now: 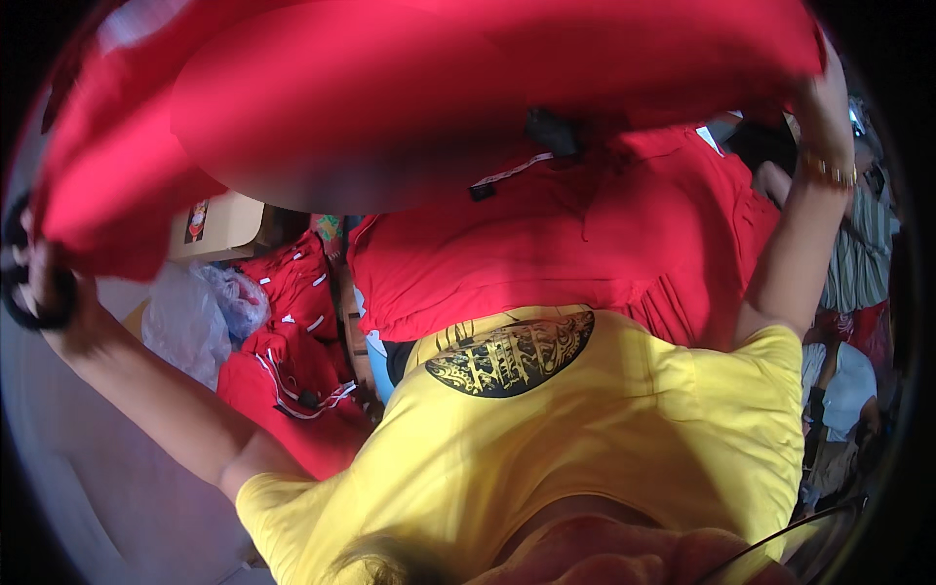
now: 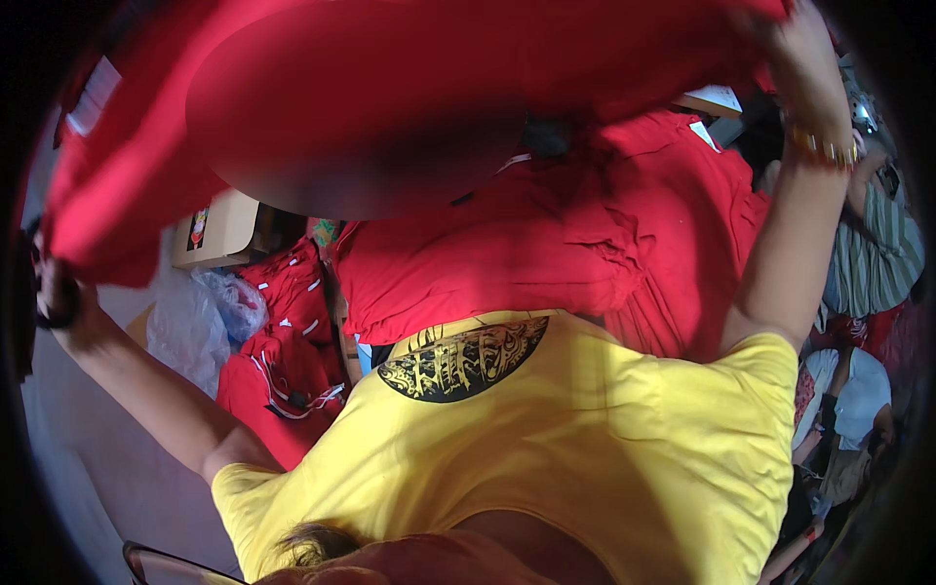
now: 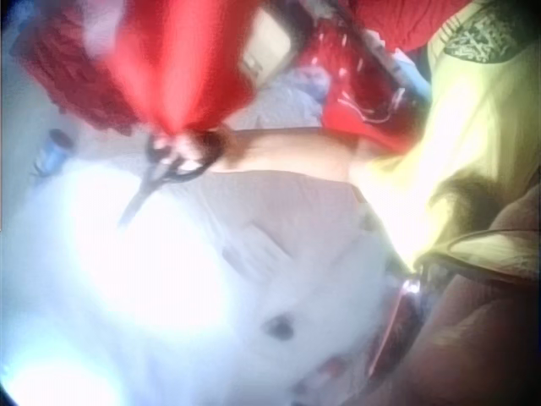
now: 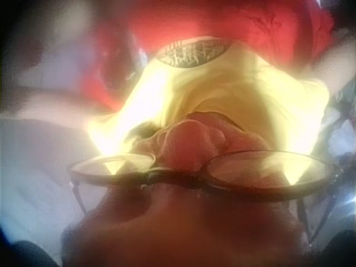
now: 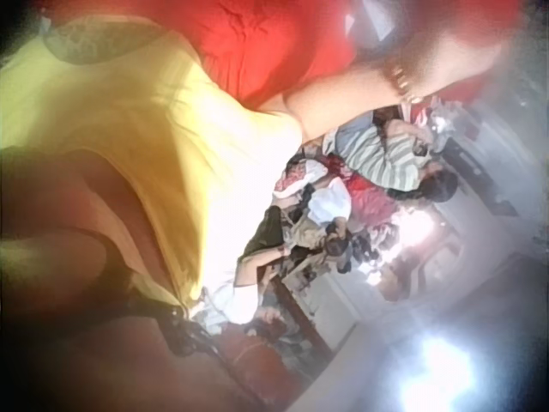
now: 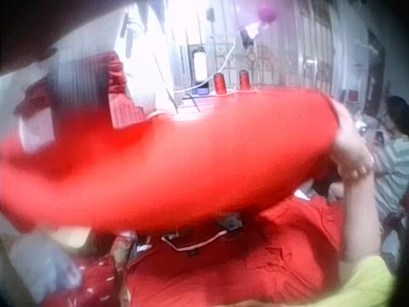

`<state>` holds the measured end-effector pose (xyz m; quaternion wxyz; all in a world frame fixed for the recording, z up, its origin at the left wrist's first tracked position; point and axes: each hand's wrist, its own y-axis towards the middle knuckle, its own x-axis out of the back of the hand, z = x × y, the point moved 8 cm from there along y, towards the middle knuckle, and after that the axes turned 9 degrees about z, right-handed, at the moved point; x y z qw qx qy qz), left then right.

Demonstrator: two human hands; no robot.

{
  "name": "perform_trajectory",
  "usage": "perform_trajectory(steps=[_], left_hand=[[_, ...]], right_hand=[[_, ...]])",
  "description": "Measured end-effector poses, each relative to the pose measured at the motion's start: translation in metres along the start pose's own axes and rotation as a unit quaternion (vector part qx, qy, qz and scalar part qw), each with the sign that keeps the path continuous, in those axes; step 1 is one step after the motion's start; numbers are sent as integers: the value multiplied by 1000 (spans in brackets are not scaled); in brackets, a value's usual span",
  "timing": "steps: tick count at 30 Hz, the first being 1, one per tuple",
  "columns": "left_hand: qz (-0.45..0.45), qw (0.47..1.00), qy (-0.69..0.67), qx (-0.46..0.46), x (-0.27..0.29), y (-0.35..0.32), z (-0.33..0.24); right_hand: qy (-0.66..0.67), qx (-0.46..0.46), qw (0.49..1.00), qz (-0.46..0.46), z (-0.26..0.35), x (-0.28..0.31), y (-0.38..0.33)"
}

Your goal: The person repeatedly picks up red garments from a pile, uses scissors to cut off white tags or threads, and places the items back down. The camera angle is unstable and frequently obstructs the view of the hands and the task.

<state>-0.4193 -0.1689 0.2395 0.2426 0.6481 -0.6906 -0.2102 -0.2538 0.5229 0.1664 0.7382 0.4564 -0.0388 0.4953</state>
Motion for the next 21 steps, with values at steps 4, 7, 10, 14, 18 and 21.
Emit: perform_trajectory(steps=[4, 7, 10, 14, 18, 21], left_hand=[[8, 990, 68, 124, 31, -115, 33], [46, 950, 294, 97, 0, -189, 26], [56, 977, 176, 110, -77, -208, 36], [259, 885, 360, 140, -169, -170, 104], [335, 835, 397, 184, -226, -210, 181], [313, 804, 384, 330, -238, -296, 254]], right_hand=[[46, -37, 985, 161, -36, 1, -88], [164, -40, 945, 279, -25, -31, -135], [136, -121, 923, 339, -21, -66, -139], [-215, -73, 923, 310, -63, -107, -131], [-246, -55, 887, 387, -60, -210, -161], [-275, -82, 821, 493, -87, -277, -228]])
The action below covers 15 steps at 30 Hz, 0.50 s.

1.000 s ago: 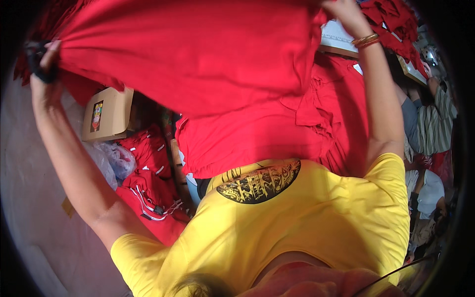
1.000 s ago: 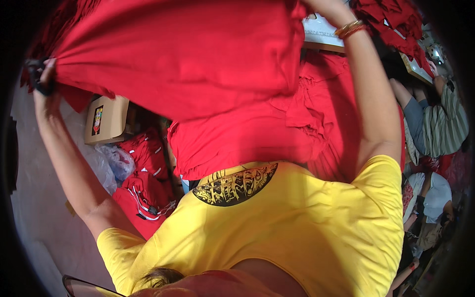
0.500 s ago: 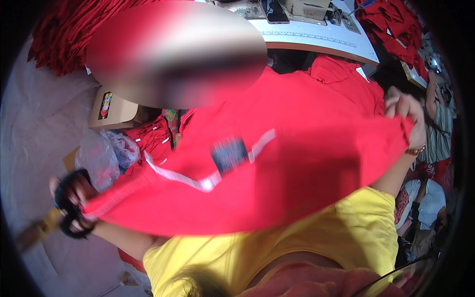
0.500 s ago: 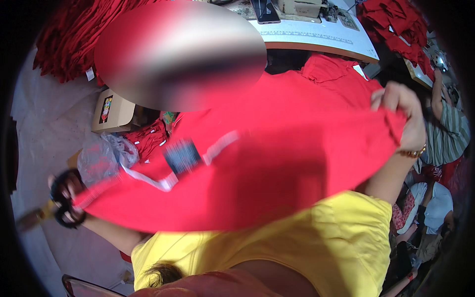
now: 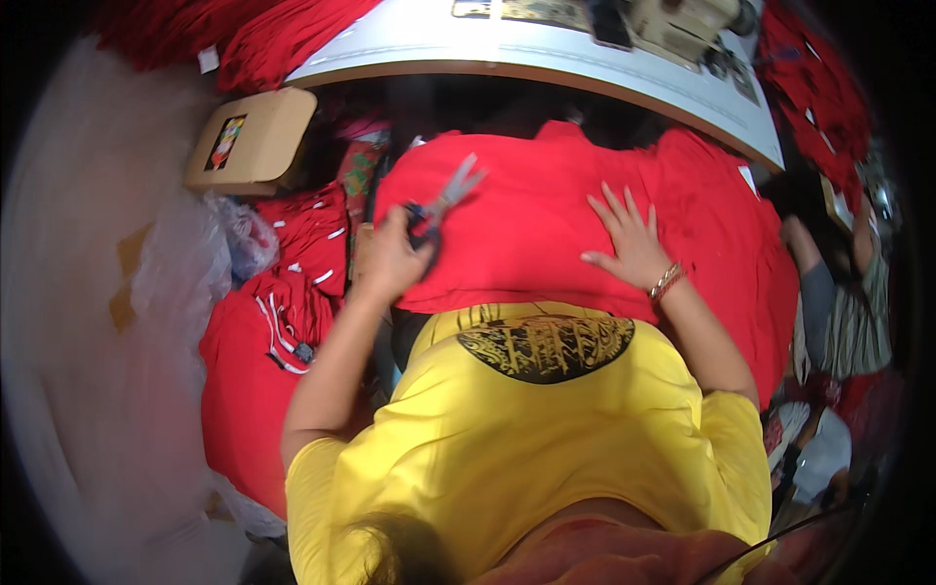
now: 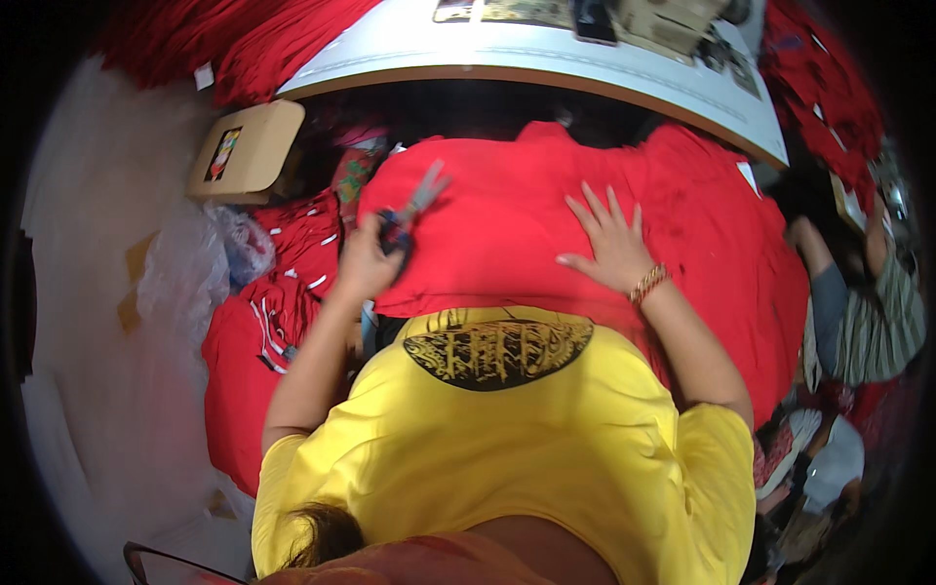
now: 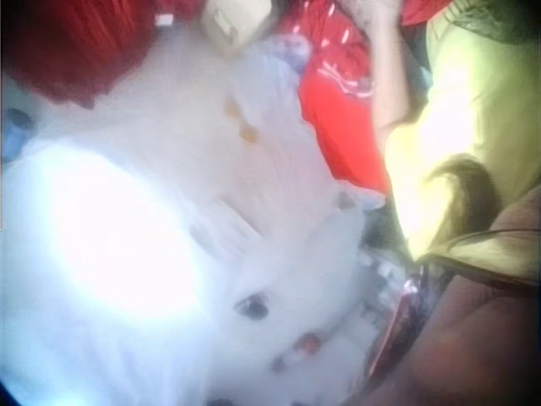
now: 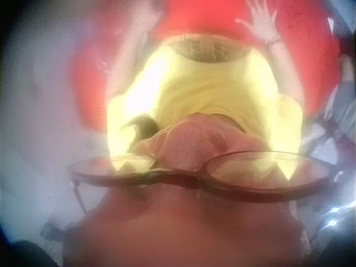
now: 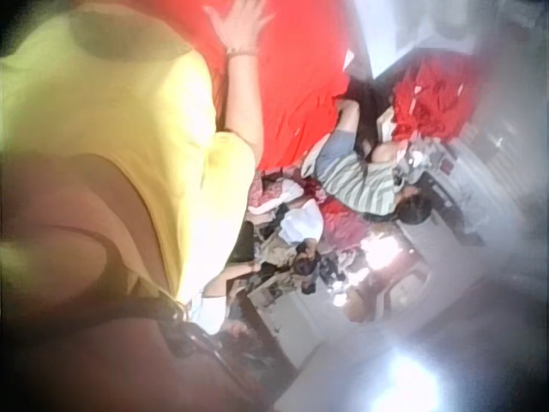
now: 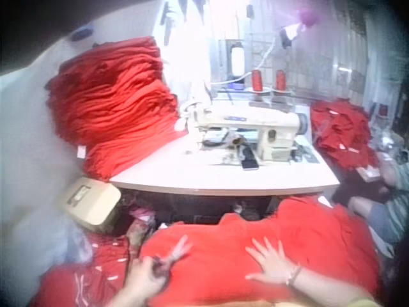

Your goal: The person repeatedly picks up red garments from a pile, uses scissors to cut off white tags or threads, and places the items back down. The camera angle is unstable and frequently obstructs the view of the hands and the task.

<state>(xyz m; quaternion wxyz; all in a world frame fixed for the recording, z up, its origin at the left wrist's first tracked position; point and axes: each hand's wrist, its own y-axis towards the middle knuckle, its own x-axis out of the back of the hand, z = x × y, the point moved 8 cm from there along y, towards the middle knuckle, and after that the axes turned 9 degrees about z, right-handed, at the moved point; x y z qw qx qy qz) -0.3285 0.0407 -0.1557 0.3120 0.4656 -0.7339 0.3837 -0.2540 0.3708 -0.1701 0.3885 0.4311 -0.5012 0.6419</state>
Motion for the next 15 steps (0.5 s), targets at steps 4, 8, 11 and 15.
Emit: perform_trajectory(steps=[4, 8, 11, 15], left_hand=[[-189, 906, -371, -78, -47, -25, 53], [-251, 859, -442, -64, -23, -52, 93], [-209, 962, -129, 118, 42, -101, 114], [-218, 935, 10, 280, 105, -172, 170]], right_hand=[[45, -19, 997, 63, -13, -34, 2], [330, 102, 939, 7, 13, 62, 14], [363, 374, 851, 57, 115, 160, 7], [326, 626, 691, 156, 214, 212, -41]])
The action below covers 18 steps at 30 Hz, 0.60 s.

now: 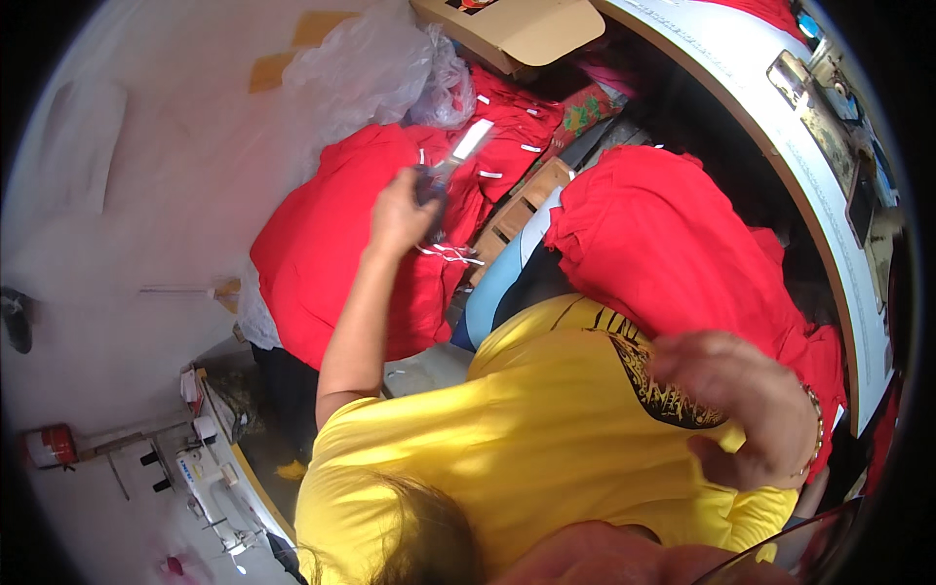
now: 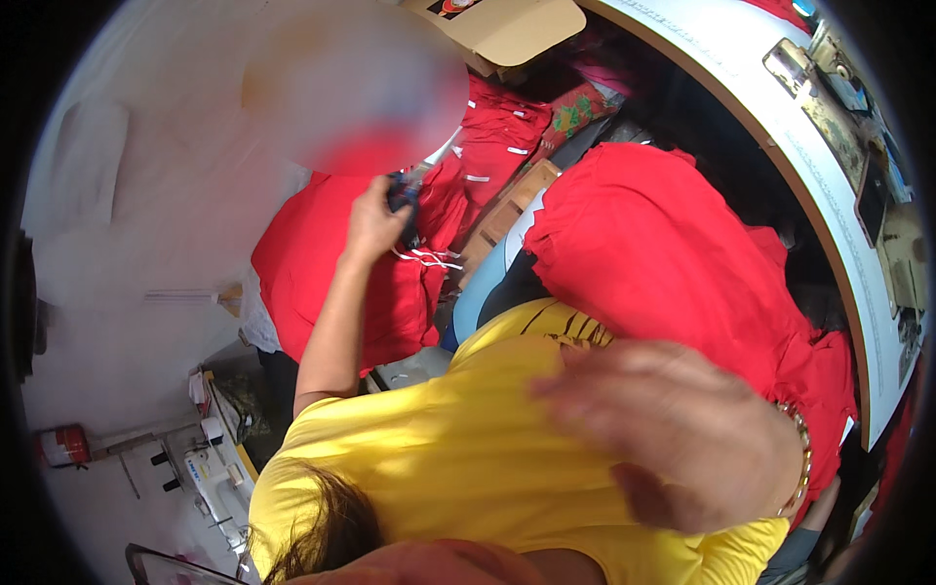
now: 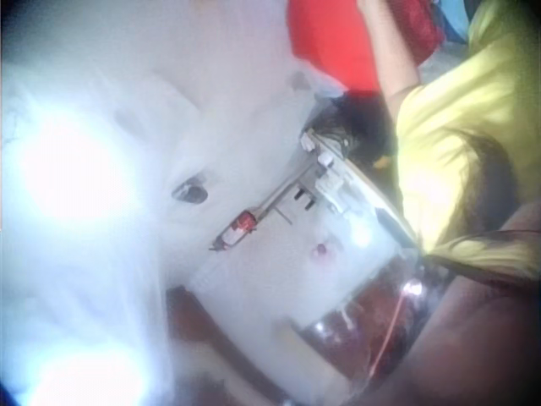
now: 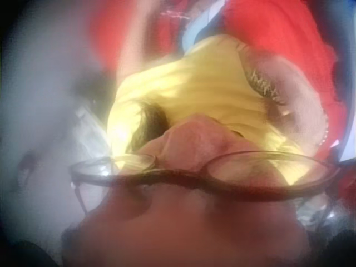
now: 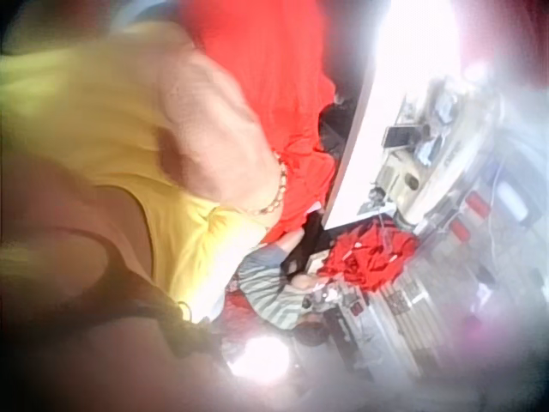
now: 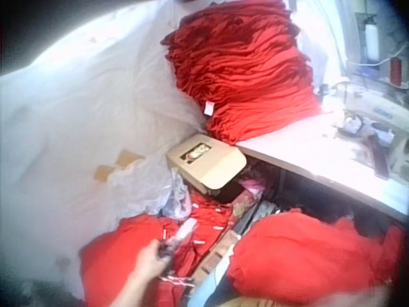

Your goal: The person repeatedly picks up red garments from a pile, uses scissors to cut off white tags or threads, and places the items back down. The camera angle is unstable and frequently obstructs the view of the hands and the task.

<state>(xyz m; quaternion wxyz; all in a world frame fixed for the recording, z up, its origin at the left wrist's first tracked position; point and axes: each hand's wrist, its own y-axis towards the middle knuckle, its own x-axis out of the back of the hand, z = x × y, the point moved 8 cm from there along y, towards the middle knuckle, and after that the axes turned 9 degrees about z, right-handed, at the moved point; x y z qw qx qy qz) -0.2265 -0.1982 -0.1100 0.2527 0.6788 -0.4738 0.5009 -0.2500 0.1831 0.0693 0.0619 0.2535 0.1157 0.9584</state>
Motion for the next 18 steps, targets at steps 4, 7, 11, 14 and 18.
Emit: perform_trajectory(steps=[4, 7, 11, 14, 18], left_hand=[[-65, 994, 8, 93, 30, -4, 29], [-64, 993, 31, 95, 15, -2, 33], [-92, 992, -23, 80, 3, 8, 56], [-66, 986, -99, 117, 18, 8, 69], [-37, 990, -79, 107, -1, 5, 64]], right_hand=[[8, 133, 991, 7, 41, 7, 41], [47, 201, 975, -80, 43, 3, 50], [43, 194, 978, -62, 44, 5, 56], [-7, 108, 994, 11, 42, 11, 41], [-24, 233, 967, -101, 42, 2, 26]])
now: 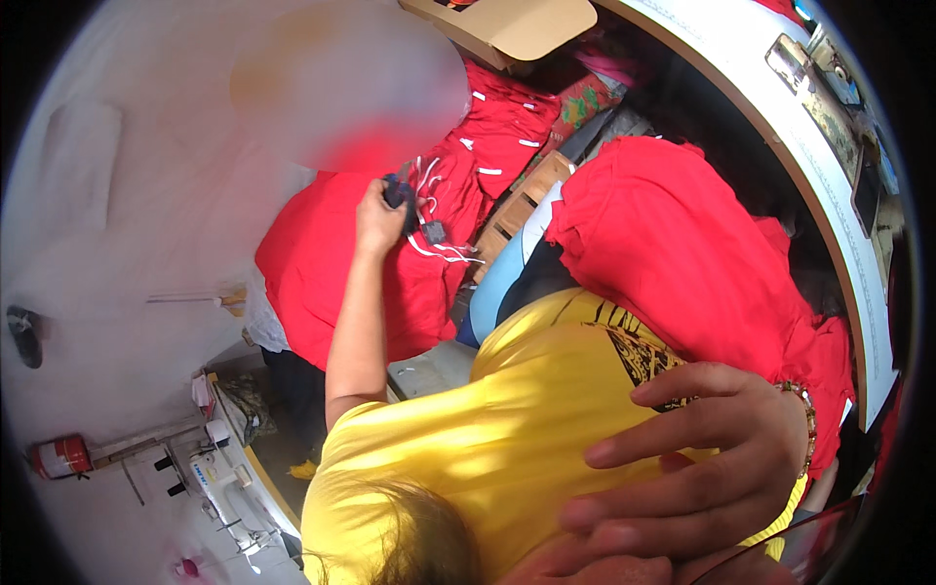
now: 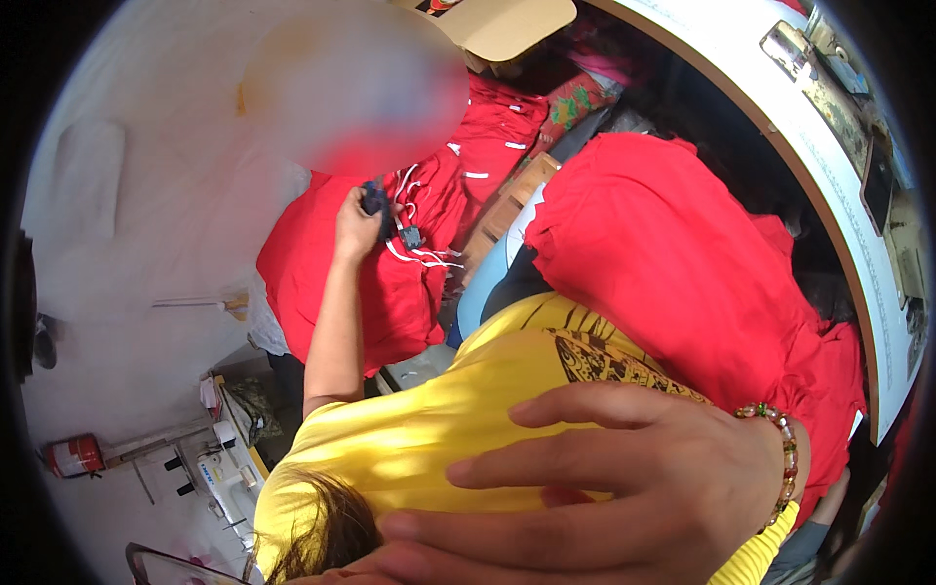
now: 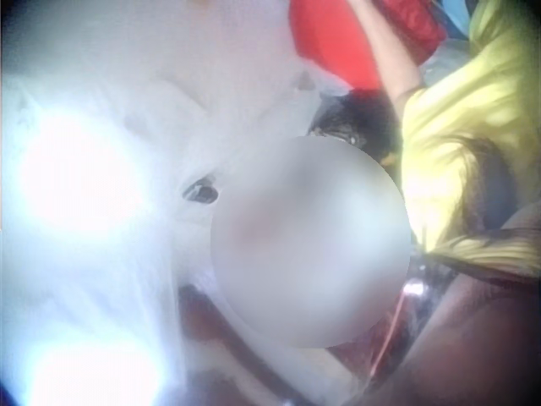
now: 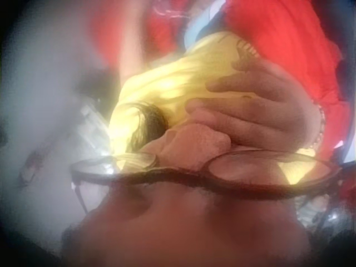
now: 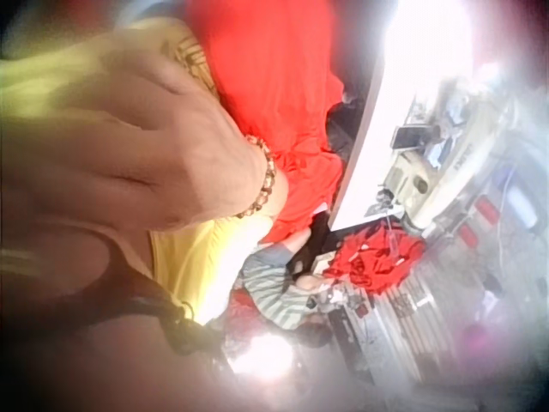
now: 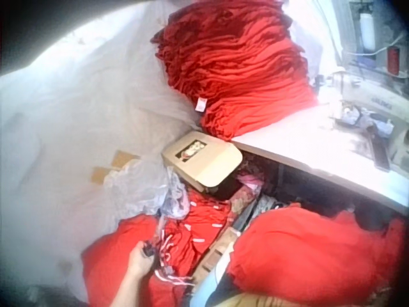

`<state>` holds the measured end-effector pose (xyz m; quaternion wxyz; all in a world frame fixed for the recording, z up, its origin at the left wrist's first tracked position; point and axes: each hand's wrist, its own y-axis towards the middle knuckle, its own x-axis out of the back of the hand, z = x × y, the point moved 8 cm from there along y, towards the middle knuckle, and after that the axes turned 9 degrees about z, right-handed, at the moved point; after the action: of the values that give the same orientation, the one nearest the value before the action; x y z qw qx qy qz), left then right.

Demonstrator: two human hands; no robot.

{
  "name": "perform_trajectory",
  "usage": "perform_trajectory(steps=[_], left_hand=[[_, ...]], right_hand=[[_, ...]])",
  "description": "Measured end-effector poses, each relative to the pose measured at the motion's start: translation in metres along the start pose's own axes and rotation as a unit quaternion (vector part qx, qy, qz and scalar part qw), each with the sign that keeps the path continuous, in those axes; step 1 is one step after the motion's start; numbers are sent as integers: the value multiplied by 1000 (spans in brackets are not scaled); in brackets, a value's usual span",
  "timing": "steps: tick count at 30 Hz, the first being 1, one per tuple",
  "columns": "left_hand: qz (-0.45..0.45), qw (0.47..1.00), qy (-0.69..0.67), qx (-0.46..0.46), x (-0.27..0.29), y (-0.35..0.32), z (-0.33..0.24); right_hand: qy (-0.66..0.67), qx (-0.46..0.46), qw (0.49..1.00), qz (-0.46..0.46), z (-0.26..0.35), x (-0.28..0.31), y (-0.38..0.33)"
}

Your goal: The person repeatedly picks up red garments from a pile, uses scissors to cut off white tags or threads, and places the items back down. The camera angle is unstable and frequently obstructs the view of the hands and the task.

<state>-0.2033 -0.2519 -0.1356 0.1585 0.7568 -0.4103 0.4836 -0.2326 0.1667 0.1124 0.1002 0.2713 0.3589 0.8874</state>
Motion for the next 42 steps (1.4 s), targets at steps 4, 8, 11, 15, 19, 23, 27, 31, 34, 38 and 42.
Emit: perform_trajectory(steps=[4, 8, 11, 15, 19, 23, 27, 31, 34, 38, 42], left_hand=[[-32, 999, 37, -23, -2, 2, -2], [53, 998, 2, 21, 13, 9, 11], [30, 998, 59, -5, 13, 3, 2], [120, 985, -120, -37, -2, 10, 18], [76, 919, -388, 9, 27, -5, 42], [32, 697, -700, -151, 119, -12, 104], [-320, 759, -490, -286, 231, -38, 59], [-257, 709, -529, -388, 250, -67, -90], [-84, 644, -613, -450, 219, -82, -205], [157, 526, -717, -429, 128, -136, -339], [258, 523, -753, -306, -16, -141, -406]], right_hand=[[-120, -139, 978, 102, 0, 18, -10], [-360, -287, 883, 95, -59, 39, -47], [-554, -410, 723, 39, -107, 46, -76], [-571, -493, 652, 71, -181, 45, -133], [-621, -522, 585, 20, -199, 88, -181], [-619, -575, 534, 30, -210, 121, -208], [-639, -573, 510, 59, -221, 132, -239], [-635, -547, 545, 22, -214, 123, -216], [-649, -517, 558, -2, -195, 115, -179], [-678, -500, 538, -28, -175, 119, -163], [-622, -466, 615, -133, -120, 124, -178]])
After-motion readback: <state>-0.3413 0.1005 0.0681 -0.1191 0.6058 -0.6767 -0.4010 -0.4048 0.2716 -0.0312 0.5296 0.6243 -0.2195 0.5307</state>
